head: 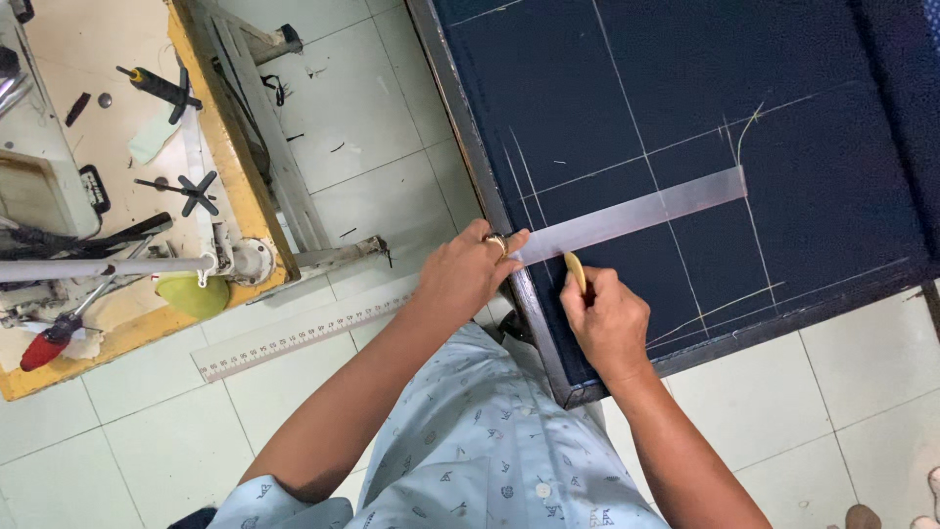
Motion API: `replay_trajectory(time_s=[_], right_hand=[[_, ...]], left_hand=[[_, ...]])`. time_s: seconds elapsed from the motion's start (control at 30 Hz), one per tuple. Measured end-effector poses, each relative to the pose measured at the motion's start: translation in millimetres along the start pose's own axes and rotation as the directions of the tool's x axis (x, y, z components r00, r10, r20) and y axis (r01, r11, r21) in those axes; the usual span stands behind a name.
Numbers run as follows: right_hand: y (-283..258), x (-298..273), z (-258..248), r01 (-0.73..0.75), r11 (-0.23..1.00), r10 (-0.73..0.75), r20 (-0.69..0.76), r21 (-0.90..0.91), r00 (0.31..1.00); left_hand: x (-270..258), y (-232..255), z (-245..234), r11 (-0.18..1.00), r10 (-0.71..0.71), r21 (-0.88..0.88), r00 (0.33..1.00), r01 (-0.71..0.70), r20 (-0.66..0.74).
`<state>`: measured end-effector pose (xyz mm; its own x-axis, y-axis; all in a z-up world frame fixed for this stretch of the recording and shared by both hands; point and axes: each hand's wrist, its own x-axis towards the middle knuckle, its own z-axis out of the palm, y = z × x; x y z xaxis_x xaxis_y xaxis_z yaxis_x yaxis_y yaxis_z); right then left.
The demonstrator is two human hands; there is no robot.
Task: The person marks a piece of dark blue fabric with chalk while using a ruler to guide the lines. They draw several straight and curved lines across the material.
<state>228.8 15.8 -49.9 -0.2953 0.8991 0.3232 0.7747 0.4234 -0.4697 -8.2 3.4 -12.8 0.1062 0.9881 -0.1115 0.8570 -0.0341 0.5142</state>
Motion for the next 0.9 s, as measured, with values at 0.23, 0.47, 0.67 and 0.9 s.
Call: replay_trajectory(time_s=[0.23,0.47,0.67,0.9], right_hand=[[-26.3,-40.1,-83.9,-0.393,0.913,0.387,0.072,0.113,0.919],[-69.5,-21.1,-96.2,-0.386,0.569,0.413,0.154,0.726,0.898],[-19.8,-104.4,-105.0,-0.529,0.571,0.539,0.199,0.629,0.818],[12.2,-97.1,-136.3,-0.24,0.926,0.238,0.041,0.291,0.97]], left_hand=[[43.3,27.1,-109.7,0.868,-0.338,-0.298,0.913,0.397,0.231],[79.1,34.3,-85.0,0.184,-0.624,-0.977,0.754,-0.111,-0.204],[16.3,36.9,1.8,0.153,-0.552,-0.955,0.824,0.253,0.13],[-0.9,-10.2,-4.5,0.036,-0.386,-0.937,0.87,0.348,0.308]])
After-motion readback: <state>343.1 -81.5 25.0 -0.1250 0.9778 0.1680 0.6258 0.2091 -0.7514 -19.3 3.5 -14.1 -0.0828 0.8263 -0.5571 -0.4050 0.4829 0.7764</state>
